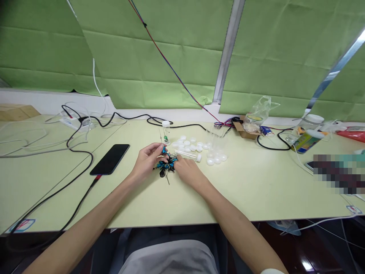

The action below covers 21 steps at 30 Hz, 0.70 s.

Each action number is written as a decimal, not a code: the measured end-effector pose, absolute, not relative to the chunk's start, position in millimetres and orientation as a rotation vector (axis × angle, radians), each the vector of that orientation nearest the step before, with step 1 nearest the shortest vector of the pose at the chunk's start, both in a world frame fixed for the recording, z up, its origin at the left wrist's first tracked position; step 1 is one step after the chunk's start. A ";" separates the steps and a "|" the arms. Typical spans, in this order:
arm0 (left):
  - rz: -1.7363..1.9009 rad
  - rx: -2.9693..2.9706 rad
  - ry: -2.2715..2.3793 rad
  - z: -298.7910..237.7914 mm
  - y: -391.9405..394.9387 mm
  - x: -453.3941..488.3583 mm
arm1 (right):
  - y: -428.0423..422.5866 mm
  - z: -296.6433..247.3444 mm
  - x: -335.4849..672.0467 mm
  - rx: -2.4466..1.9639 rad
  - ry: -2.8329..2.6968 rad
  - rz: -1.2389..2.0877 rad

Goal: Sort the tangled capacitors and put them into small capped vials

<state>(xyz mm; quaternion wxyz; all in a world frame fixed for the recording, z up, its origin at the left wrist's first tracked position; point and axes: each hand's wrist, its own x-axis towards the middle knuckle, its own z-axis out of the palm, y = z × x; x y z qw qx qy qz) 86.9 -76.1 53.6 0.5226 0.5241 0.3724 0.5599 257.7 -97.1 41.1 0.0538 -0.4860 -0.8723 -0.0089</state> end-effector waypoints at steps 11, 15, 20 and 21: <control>1.333 1.265 0.887 52.8 -75.8 86.6 | -99.7 42.0 257.6 -1.448 -2.605 0.050; 1.332 1.253 0.877 53.1 -76.0 86.9 | -97.4 43.4 259.9 -1.433 -2.633 -0.040; 1.334 1.222 0.880 53.8 -77.0 87.9 | -95.5 44.7 260.9 -1.432 -2.644 -0.025; 1.333 1.217 0.880 54.1 -77.3 88.1 | -95.7 44.9 260.6 -1.434 -2.649 -0.030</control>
